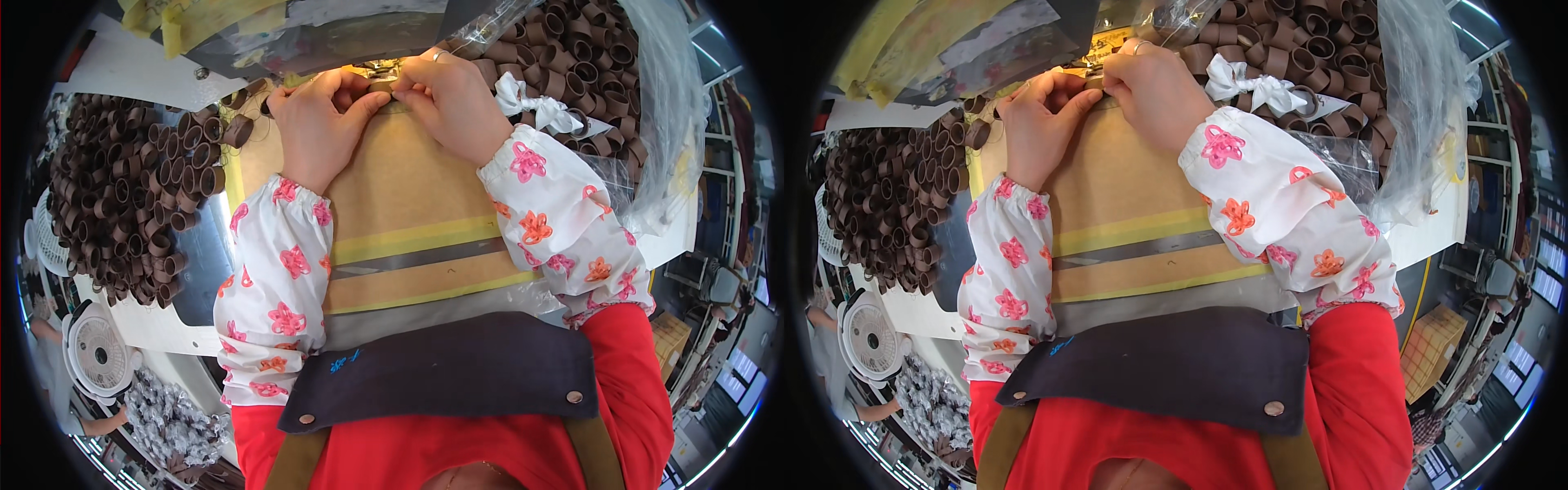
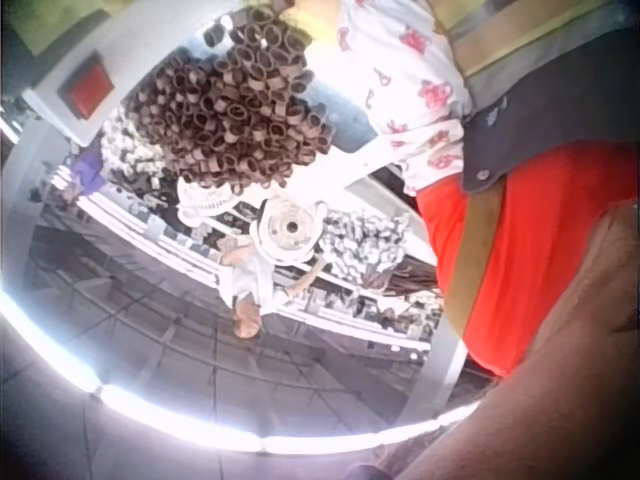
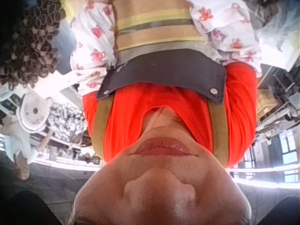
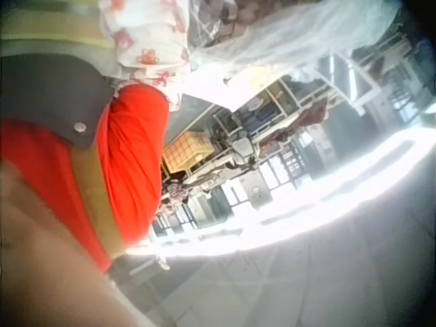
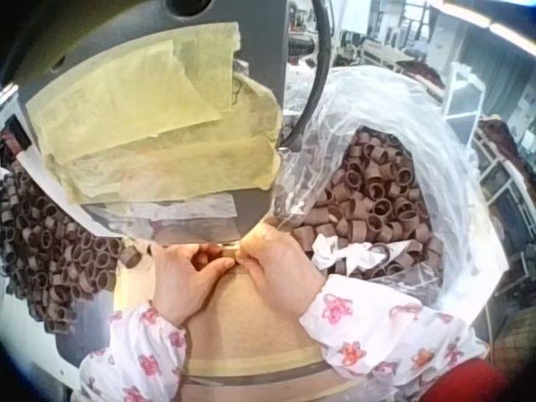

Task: Assembling and finishing small leather loops using a specialized machine at a workbench.

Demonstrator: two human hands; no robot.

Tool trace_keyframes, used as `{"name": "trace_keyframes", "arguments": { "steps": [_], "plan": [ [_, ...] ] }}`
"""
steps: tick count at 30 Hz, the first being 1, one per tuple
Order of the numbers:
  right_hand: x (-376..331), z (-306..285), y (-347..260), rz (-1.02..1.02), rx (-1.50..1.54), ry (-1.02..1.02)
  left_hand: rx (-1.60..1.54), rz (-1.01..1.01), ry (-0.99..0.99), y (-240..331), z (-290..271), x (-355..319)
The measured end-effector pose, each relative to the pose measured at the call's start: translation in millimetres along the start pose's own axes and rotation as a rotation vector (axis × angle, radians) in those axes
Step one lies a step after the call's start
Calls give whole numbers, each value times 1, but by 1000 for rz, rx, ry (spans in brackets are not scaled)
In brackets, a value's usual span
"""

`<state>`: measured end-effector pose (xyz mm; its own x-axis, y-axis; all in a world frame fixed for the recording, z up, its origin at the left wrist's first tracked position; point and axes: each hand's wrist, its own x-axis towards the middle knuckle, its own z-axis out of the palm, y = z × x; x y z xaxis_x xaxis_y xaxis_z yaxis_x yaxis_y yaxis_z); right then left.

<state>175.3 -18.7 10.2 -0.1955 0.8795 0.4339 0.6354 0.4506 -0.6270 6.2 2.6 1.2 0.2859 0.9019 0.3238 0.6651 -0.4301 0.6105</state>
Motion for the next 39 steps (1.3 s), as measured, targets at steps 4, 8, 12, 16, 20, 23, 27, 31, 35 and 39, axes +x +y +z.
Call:
{"name": "trace_keyframes", "arguments": {
  "steps": [4,8,12,16,20,23,27,31,35,39],
  "plan": [
    [9,3,7,-54,-90,13,-26,-111,-25,-1,1,6],
    [11,4,8,-20,-91,-3,-20,-134,-11,-4,5,8],
    [12,5,8,-31,-91,25,-61,-134,2,-8,9,10],
    [13,6,9,-50,-133,10,-37,-110,5,-10,9,10],
    [13,7,12,-97,-169,25,-134,-223,-61,-7,6,12],
    [10,0,-2,47,-325,-33,-27,-71,-16,-10,8,11],
    [12,-1,-1,69,-353,-58,-7,-56,-52,-10,6,13],
    [12,-2,-1,74,-335,-74,-120,-85,-97,-20,9,15],
    [14,-4,-1,65,-315,-105,-59,-75,-98,-15,6,15],
    [15,0,-1,115,-324,-153,-59,-62,-84,-16,3,13]
  ]
}}
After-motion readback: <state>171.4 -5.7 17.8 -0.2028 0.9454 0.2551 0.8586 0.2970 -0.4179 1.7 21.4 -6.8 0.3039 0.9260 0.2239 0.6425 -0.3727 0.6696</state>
